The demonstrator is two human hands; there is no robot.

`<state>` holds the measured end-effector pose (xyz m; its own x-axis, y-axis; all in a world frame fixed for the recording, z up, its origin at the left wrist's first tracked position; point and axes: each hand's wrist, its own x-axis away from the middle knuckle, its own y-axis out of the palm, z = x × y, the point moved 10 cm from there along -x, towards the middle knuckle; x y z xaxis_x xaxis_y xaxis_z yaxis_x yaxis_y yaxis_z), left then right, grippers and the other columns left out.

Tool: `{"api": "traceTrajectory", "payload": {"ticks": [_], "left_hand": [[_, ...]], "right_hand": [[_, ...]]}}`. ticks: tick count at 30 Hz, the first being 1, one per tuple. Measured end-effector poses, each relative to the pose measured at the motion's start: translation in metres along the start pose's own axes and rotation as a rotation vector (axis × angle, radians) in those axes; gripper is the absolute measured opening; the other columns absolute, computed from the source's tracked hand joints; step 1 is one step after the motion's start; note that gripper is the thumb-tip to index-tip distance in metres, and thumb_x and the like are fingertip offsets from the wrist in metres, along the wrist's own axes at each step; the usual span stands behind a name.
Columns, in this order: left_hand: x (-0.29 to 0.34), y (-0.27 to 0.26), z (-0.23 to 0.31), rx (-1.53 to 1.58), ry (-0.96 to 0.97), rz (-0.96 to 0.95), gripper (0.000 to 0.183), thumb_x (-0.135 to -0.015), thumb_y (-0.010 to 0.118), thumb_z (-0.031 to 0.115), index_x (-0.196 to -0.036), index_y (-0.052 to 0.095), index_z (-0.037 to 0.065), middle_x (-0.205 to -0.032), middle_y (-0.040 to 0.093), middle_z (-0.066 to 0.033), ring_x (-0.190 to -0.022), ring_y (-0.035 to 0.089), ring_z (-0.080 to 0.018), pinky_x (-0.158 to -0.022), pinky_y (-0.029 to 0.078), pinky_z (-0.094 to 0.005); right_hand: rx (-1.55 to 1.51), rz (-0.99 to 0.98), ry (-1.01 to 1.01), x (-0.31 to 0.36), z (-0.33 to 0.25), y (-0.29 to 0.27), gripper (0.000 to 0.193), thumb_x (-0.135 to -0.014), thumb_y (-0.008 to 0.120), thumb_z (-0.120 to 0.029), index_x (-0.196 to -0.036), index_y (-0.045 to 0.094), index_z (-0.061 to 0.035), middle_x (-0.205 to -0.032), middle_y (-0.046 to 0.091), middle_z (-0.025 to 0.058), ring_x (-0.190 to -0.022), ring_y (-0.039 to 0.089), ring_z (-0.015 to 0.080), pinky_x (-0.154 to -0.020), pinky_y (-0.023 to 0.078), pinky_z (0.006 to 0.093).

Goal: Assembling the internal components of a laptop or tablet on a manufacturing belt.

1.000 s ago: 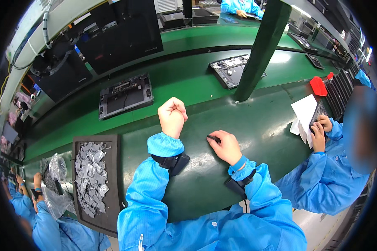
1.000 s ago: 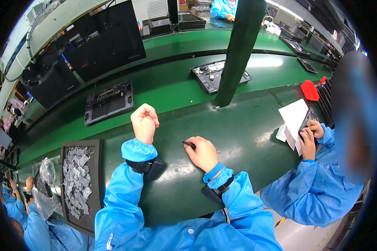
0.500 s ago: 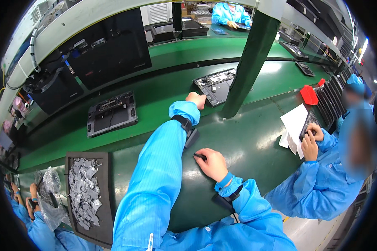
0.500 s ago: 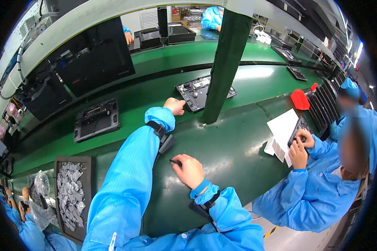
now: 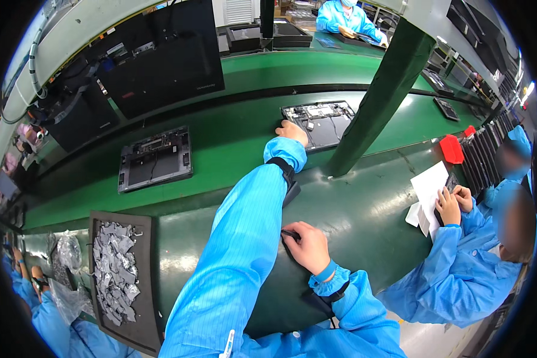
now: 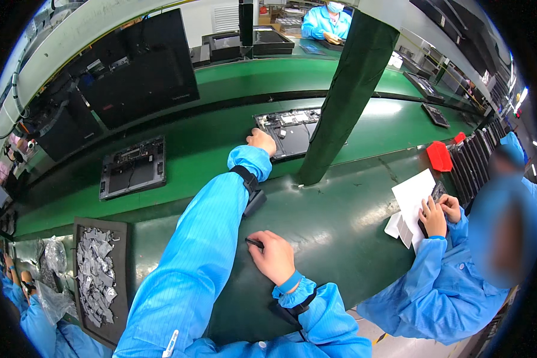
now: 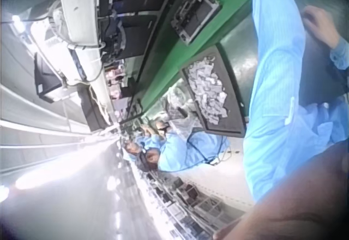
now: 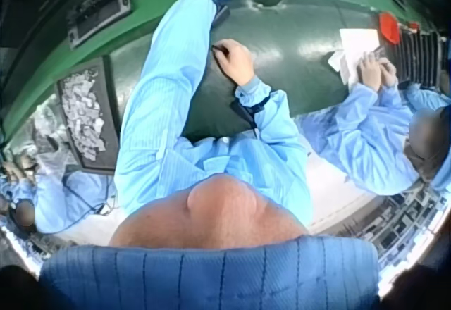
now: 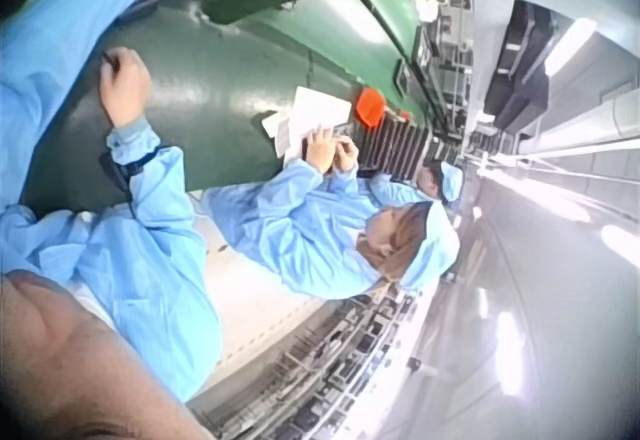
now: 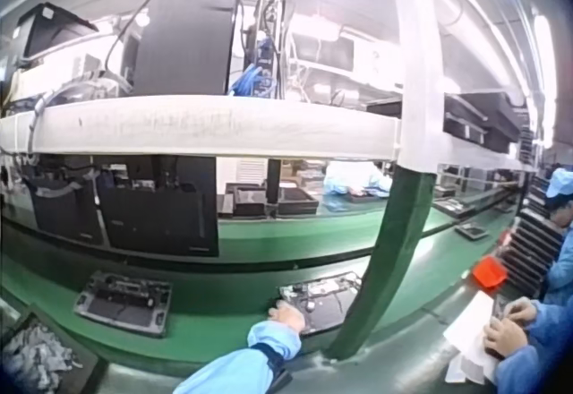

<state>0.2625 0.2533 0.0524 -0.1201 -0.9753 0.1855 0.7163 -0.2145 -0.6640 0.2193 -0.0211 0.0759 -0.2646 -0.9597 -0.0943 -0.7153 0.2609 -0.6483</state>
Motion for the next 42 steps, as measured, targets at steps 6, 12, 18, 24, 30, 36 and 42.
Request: {"api": "traceTrajectory", "payload": {"ticks": [6, 12, 18, 24, 30, 36, 42], "left_hand": [[-0.011, -0.023, -0.025, 0.493, -0.044, 0.107, 0.049, -0.095, 0.052, 0.024, -0.130, 0.038, -0.008, -0.123, 0.058, -0.0353, -0.113, 0.059, -0.0475, -0.098, 0.045, -0.0475], [-0.033, -0.126, -0.077, 0.361, 0.312, 0.250, 0.043, -0.096, 0.057, 0.024, -0.126, 0.057, -0.006, -0.123, 0.063, -0.0259, -0.114, 0.061, -0.0367, -0.097, 0.046, -0.0408], [0.014, -0.225, -0.140, 0.713, 0.460, 0.042, 0.041, -0.099, 0.056, 0.019, -0.134, 0.053, -0.003, -0.120, 0.064, -0.0134, -0.107, 0.061, -0.0190, -0.094, 0.048, -0.0320], [0.094, -0.241, -0.146, 0.623, 0.372, -0.387, 0.039, -0.100, 0.056, 0.021, -0.134, 0.054, 0.000, -0.114, 0.066, -0.0036, -0.101, 0.060, -0.0107, -0.089, 0.049, -0.0266], [0.151, -0.144, -0.130, 0.230, 0.463, -0.883, 0.035, -0.100, 0.056, 0.018, -0.129, 0.061, 0.000, -0.120, 0.066, -0.0055, -0.104, 0.059, -0.0099, -0.091, 0.048, -0.0284], [0.175, -0.145, -0.104, -0.164, 0.996, -0.368, 0.021, -0.094, 0.059, 0.012, -0.110, 0.068, 0.003, -0.106, 0.067, -0.0112, -0.099, 0.064, -0.0274, -0.089, 0.050, -0.0364], [0.290, -0.162, -0.064, -0.053, 1.066, -0.135, 0.012, -0.088, 0.060, 0.004, -0.097, 0.068, 0.002, -0.090, 0.064, -0.0155, -0.086, 0.063, -0.0347, -0.076, 0.052, -0.0410]], "right_hand": [[-0.010, -0.007, -0.005, 0.001, 0.003, 0.008, 0.015, -0.081, 0.065, -0.014, -0.094, 0.071, -0.0081, -0.085, 0.067, 0.0099, -0.070, 0.066, 0.0283, -0.064, 0.052, 0.0386], [-0.040, 0.060, -0.068, 0.007, -0.004, -0.003, 0.014, -0.083, 0.068, -0.016, -0.092, 0.071, -0.0059, -0.083, 0.068, 0.0123, -0.069, 0.067, 0.0294, -0.064, 0.053, 0.0381], [-0.460, 0.236, -0.036, 0.011, 0.014, -0.033, 0.014, -0.091, 0.067, -0.011, -0.097, 0.069, 0.0012, -0.080, 0.068, 0.0047, -0.070, 0.061, 0.0090, -0.064, 0.049, 0.0250], [-0.554, 0.277, 0.066, 0.066, 0.017, -0.076, 0.010, -0.093, 0.065, -0.006, -0.100, 0.068, 0.0002, -0.081, 0.066, 0.0014, -0.073, 0.059, 0.0064, -0.067, 0.047, 0.0213], [-0.327, 0.125, -0.002, 0.107, 0.017, -0.059, 0.010, -0.087, 0.067, -0.001, -0.097, 0.069, 0.0005, -0.082, 0.070, 0.0080, -0.074, 0.066, 0.0122, -0.067, 0.051, 0.0250], [-0.186, -0.092, -0.229, 0.111, -0.027, -0.041, 0.018, -0.078, 0.069, 0.003, -0.095, 0.071, -0.0021, -0.083, 0.066, 0.0084, -0.074, 0.068, 0.0180, -0.064, 0.053, 0.0269], [-0.054, -0.232, -0.424, 0.112, -0.045, -0.026, 0.024, -0.071, 0.073, 0.001, -0.094, 0.073, -0.0075, -0.086, 0.063, 0.0052, -0.071, 0.064, 0.0218, -0.062, 0.053, 0.0325]]}}
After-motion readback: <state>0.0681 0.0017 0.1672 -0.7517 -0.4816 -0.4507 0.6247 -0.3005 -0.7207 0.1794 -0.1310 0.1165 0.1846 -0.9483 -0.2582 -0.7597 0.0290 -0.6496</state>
